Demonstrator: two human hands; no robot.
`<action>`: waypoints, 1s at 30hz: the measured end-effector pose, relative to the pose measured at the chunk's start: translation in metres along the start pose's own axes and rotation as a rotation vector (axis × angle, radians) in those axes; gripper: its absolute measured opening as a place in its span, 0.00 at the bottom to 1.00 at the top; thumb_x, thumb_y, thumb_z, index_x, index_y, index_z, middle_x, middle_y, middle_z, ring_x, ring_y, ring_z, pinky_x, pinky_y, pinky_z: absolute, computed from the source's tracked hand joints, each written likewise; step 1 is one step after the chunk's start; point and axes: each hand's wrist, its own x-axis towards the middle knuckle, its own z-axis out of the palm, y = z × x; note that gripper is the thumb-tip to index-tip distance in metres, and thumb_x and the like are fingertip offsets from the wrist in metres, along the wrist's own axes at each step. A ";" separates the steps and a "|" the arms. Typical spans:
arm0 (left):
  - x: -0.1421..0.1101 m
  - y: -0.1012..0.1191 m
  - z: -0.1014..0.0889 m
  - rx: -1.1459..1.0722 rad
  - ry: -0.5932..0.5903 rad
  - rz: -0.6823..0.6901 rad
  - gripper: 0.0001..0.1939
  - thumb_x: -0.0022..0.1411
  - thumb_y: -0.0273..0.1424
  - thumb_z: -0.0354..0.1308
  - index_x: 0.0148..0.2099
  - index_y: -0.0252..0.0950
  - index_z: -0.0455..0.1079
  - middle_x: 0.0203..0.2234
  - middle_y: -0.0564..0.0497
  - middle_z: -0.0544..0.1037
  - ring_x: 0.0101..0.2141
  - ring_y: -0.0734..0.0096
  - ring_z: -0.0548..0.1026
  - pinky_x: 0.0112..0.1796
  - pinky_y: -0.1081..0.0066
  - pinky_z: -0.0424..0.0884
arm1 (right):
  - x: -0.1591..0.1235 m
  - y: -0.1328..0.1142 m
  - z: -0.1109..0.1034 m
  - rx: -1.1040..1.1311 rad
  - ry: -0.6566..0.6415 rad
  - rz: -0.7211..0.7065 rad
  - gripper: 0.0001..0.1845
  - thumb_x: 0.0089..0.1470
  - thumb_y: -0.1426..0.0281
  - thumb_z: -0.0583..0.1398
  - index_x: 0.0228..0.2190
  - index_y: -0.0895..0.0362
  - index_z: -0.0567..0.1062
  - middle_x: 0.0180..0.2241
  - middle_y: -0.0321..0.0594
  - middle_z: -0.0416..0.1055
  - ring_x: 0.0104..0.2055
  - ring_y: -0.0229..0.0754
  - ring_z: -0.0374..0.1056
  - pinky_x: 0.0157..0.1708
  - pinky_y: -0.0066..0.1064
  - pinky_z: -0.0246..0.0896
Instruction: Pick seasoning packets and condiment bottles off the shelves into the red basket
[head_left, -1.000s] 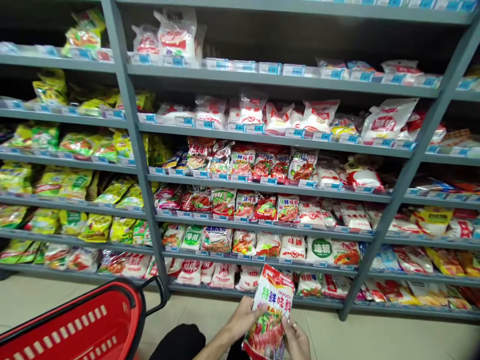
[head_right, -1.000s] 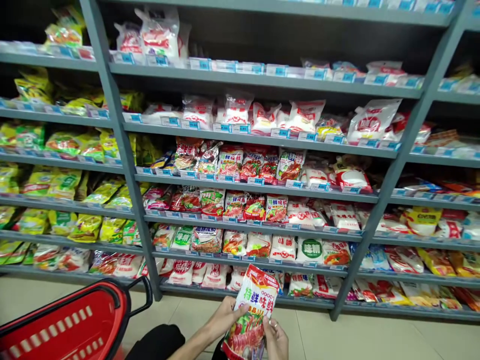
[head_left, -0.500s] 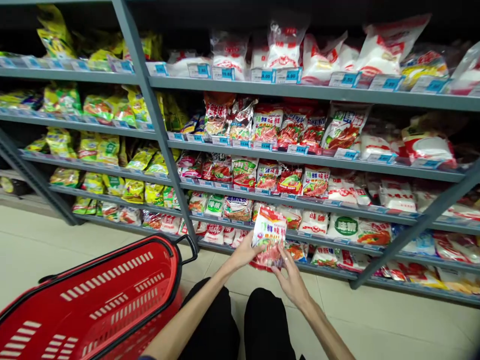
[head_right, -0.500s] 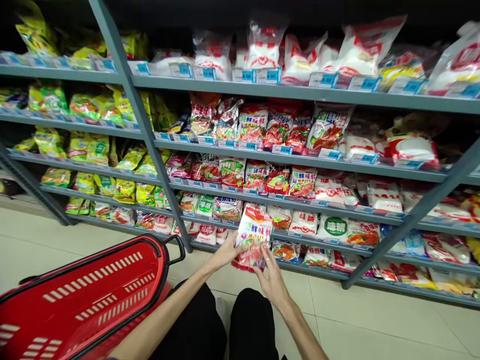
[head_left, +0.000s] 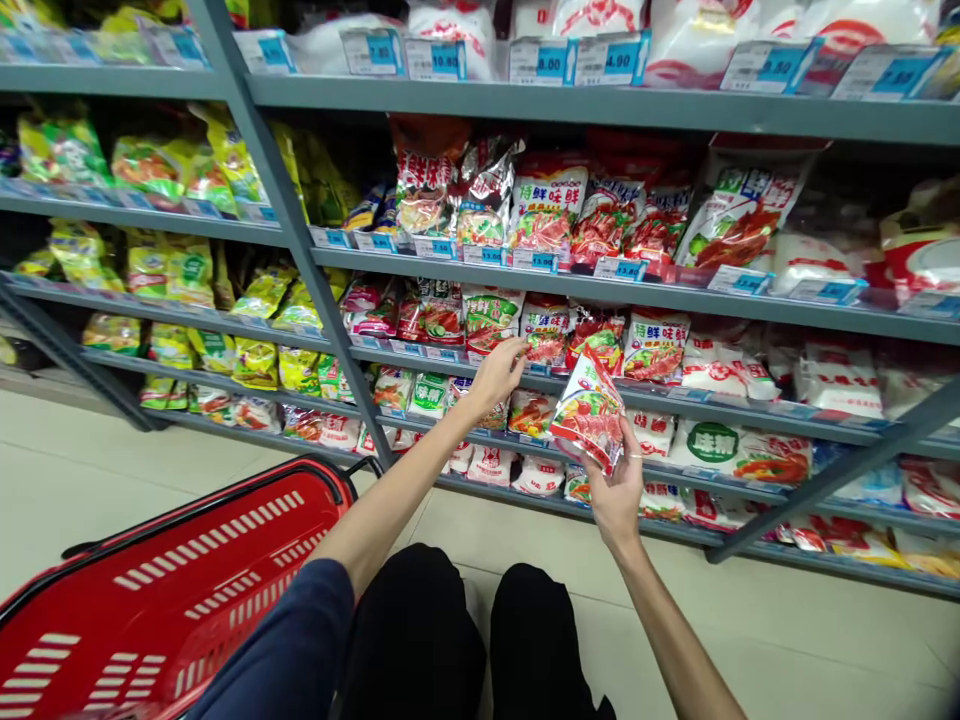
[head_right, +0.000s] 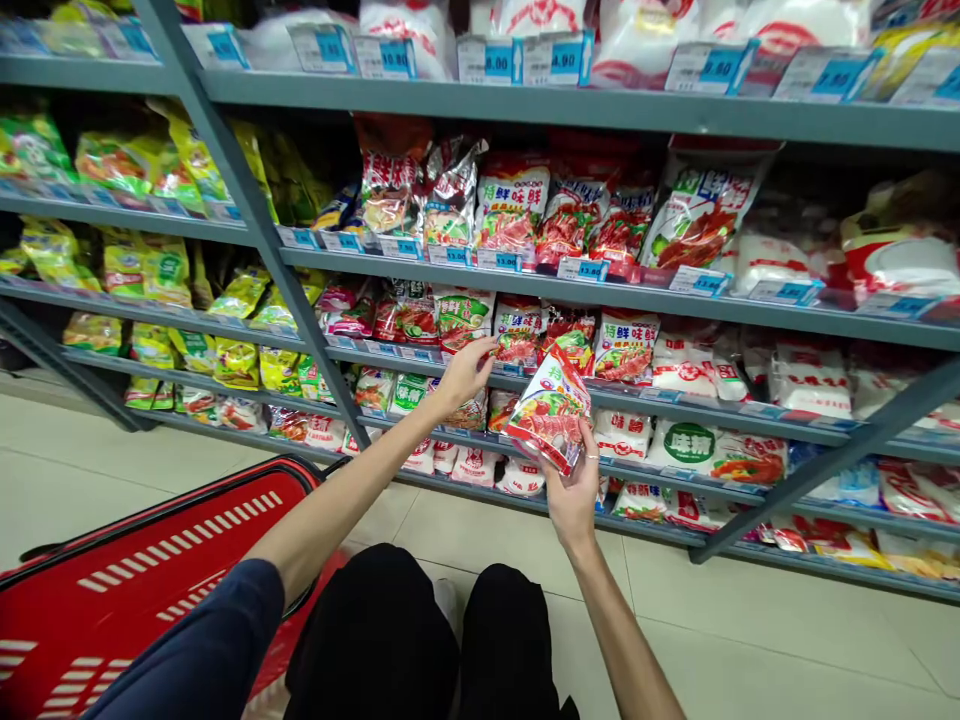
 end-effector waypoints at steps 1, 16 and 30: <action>0.004 -0.005 0.006 0.095 -0.028 0.036 0.14 0.69 0.28 0.55 0.54 0.30 0.72 0.58 0.35 0.73 0.61 0.54 0.68 0.63 0.55 0.61 | -0.006 0.008 0.000 -0.026 0.026 -0.002 0.43 0.60 0.64 0.64 0.69 0.52 0.51 0.70 0.51 0.52 0.71 0.50 0.55 0.67 0.46 0.58; 0.082 -0.020 0.062 0.381 -0.074 -0.205 0.05 0.65 0.28 0.60 0.43 0.32 0.71 0.44 0.38 0.74 0.43 0.58 0.74 0.47 0.62 0.70 | 0.080 0.077 -0.045 -0.573 -0.009 -0.512 0.44 0.55 0.78 0.58 0.69 0.50 0.53 0.63 0.52 0.58 0.68 0.56 0.57 0.66 0.52 0.59; 0.108 -0.029 0.047 0.387 -0.428 -0.307 0.21 0.52 0.35 0.74 0.42 0.32 0.70 0.41 0.43 0.75 0.50 0.51 0.75 0.53 0.62 0.70 | 0.070 0.109 -0.041 -0.594 -0.131 -0.509 0.48 0.54 0.79 0.57 0.71 0.49 0.46 0.64 0.53 0.58 0.69 0.57 0.56 0.67 0.55 0.58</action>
